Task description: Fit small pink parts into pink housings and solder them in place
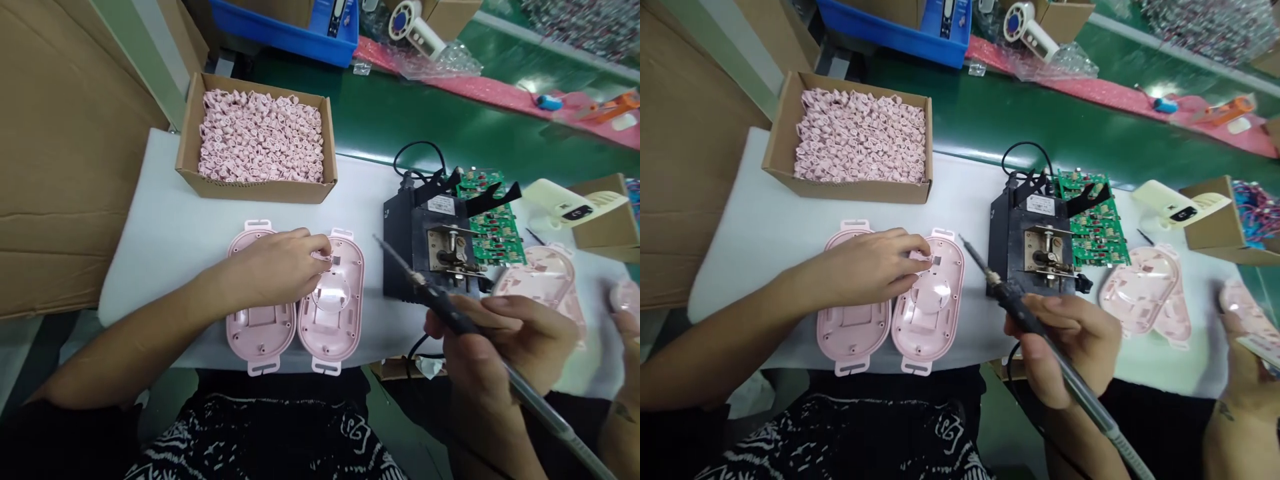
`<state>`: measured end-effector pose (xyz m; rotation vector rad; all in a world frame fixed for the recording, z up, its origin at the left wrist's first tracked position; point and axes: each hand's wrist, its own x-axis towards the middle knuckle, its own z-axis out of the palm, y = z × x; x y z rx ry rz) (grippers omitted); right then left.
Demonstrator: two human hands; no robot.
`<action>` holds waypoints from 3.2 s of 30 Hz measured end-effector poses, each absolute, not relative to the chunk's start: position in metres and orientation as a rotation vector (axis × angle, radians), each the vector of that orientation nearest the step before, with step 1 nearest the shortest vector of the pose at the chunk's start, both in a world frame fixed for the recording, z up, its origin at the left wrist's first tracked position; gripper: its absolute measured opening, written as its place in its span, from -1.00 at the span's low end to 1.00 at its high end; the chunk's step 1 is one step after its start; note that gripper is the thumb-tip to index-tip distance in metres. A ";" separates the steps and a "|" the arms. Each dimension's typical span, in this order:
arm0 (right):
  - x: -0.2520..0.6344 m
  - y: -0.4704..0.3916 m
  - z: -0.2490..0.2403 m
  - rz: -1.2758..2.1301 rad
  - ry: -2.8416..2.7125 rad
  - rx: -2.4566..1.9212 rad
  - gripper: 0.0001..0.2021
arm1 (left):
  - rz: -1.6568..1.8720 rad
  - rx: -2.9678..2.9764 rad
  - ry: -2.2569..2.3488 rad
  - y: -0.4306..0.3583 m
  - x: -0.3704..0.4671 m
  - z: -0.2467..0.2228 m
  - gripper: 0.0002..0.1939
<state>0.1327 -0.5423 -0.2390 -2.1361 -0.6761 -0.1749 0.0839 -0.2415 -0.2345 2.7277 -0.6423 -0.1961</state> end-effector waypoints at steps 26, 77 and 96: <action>0.152 -0.515 -0.235 -0.340 -1.100 -2.030 -0.88 | -0.313 2.720 -0.628 -0.246 0.085 -0.230 -0.74; 0.155 -0.513 -0.226 -0.223 -1.148 -2.099 -0.82 | -0.248 2.735 -0.680 -0.244 0.085 -0.235 -0.74; 0.141 -0.407 -0.231 -0.328 -0.998 -1.500 -0.90 | 0.469 2.513 -0.022 -0.170 0.008 -0.241 -0.85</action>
